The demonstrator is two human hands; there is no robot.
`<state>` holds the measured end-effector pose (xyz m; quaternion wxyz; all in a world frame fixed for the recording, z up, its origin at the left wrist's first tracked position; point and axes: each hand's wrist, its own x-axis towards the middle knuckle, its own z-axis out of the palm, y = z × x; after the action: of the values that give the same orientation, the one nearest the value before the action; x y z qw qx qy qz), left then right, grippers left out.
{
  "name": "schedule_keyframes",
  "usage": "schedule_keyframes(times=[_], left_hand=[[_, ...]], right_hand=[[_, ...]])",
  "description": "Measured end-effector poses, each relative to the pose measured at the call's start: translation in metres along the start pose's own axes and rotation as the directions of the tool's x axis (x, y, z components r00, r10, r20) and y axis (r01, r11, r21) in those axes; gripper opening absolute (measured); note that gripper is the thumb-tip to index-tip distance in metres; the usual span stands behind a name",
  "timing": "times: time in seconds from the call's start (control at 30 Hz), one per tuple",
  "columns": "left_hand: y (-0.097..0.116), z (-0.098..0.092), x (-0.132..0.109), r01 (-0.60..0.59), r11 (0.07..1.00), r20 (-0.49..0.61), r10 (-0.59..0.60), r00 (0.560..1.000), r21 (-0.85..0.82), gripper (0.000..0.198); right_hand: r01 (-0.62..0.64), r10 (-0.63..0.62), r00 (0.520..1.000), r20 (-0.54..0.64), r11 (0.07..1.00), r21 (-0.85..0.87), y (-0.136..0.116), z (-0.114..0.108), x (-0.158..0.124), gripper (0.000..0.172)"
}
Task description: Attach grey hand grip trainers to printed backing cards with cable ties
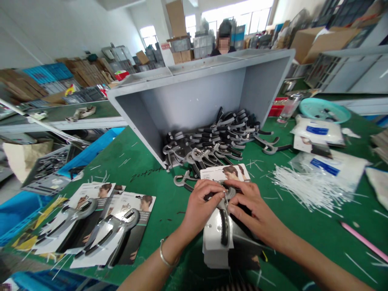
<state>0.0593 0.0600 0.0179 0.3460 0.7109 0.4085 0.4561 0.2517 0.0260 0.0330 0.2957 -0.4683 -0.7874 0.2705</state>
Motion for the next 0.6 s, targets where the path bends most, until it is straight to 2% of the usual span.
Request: schedule_keyframes(times=[0.3, 0.47, 0.6], left_hand=[[0.0001, 0.0009, -0.0036, -0.084, 0.996, 0.005, 0.084, 0.996, 0.036, 0.005], [-0.0005, 0.0006, -0.0028, -0.015, 1.0, -0.019, 0.015, 1.0, 0.014, 0.008], [-0.0006, 0.0016, -0.0018, -0.002, 1.0, -0.041, 0.003, 0.999, 0.007, 0.006]], right_hand=[[0.004, -0.004, 1.0, -0.03, 1.0, 0.021, 0.0018, 0.0018, 0.002, 0.018], [0.017, -0.018, 1.0, 0.017, 1.0, 0.026, 0.0007, -0.0009, -0.0005, 0.019], [0.028, -0.028, 1.0, 0.008, 0.999, 0.016, 0.0012, -0.0014, -0.0001, 0.02]])
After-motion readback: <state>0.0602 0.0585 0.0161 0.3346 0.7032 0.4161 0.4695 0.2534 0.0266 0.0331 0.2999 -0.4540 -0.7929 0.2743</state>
